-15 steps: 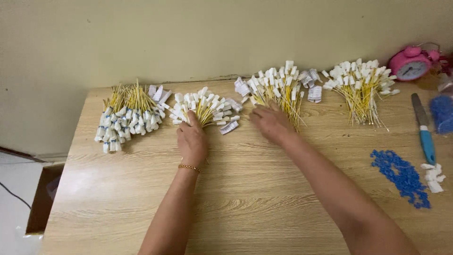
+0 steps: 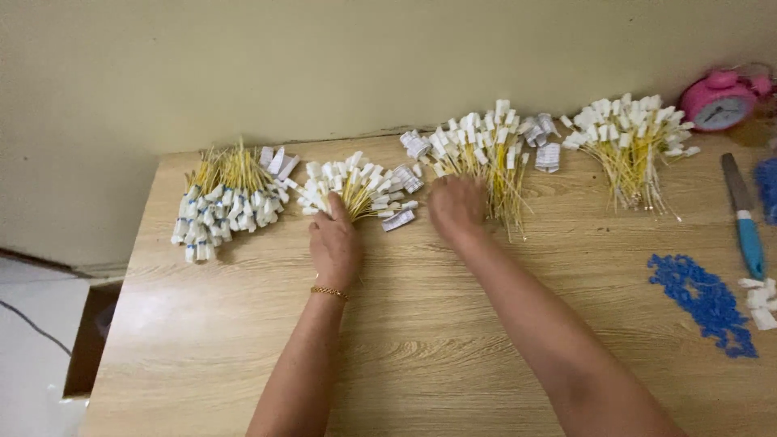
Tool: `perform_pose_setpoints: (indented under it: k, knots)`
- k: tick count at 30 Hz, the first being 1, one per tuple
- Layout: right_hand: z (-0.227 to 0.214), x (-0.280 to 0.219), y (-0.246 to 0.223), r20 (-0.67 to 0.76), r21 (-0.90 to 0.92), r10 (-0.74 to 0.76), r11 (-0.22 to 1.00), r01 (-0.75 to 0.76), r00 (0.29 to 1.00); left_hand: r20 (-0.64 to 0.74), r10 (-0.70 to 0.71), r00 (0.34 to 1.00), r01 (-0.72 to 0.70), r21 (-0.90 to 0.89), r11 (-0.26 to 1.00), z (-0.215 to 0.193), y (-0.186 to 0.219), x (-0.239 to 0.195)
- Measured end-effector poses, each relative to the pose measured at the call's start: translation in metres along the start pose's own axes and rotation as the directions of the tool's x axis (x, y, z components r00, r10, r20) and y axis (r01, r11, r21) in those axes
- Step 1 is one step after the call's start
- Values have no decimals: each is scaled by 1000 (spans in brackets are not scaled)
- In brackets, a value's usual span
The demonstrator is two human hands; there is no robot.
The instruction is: Assembling small blue components onto thin wires at a workbench
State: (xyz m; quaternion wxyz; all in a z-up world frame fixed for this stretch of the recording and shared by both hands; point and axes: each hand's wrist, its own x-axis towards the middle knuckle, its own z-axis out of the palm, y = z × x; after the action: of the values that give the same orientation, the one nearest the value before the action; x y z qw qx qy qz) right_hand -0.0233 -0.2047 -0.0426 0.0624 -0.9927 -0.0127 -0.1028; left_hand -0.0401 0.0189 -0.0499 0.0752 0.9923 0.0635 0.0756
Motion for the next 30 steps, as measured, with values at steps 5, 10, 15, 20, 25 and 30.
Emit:
perform_pose_setpoints:
  k: [5,10,15,20,25,30]
  knots:
    - [12,6,19,-94,-62,6,998,-12,996,0,31,1000,-31,41,999,-12,2,-21]
    - [-19,-34,-5,-58,43,-21,999,24,998,-101,120,988,-117,38,992,-13,-2,-42]
    - [-35,-85,-43,-341,435,-167,844,313,925,-42,124,991,-122,47,991,6,-19,-66]
    - [-19,-107,-46,-268,287,-208,915,284,941,-71,90,993,-88,33,996,-10,-14,-90]
    - [-8,-111,-26,-260,261,-320,885,385,911,41,68,997,-67,-16,998,-29,-24,-107]
    - [-4,-115,8,-278,310,-249,891,332,928,218,66,974,-80,56,995,-60,-36,-126]
